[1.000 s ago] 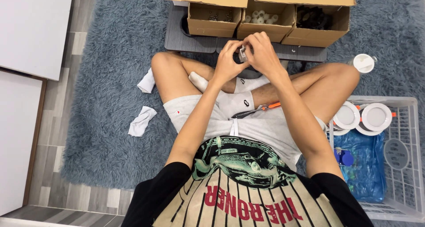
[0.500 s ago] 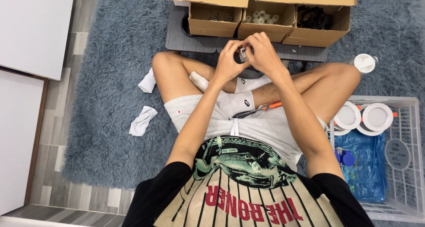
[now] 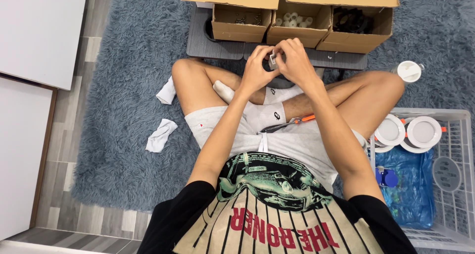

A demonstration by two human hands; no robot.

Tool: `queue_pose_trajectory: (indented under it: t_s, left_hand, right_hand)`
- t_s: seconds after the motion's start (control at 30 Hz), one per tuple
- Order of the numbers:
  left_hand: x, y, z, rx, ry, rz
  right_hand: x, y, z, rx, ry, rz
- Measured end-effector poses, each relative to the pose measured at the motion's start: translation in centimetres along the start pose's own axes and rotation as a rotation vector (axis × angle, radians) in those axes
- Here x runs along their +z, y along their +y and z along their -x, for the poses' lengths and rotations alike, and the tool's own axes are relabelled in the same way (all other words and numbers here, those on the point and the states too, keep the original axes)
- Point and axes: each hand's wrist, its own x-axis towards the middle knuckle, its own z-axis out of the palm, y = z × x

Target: Assembling and inspecting small electrical components using a screwdriver while sitting on the floor

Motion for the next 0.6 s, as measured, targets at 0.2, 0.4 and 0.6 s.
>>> queue_pose_trajectory:
  t_s: [0.2,0.4,0.6]
  left_hand:
    - [-0.1,0.2,0.0,-0.002,0.000,-0.002]
    - [-0.1,0.3,-0.1,-0.017,-0.009,-0.007]
    - [0.5,-0.5,0.2,-0.045,0.000,-0.031]
  right_hand:
    - [0.4,-0.1,0.2,0.015,0.007,0.007]
    - [0.6,-0.4,0.3,0.015,0.071,-0.015]
    - [0.4,-0.3,0.4,-0.004,0.066,0.044]
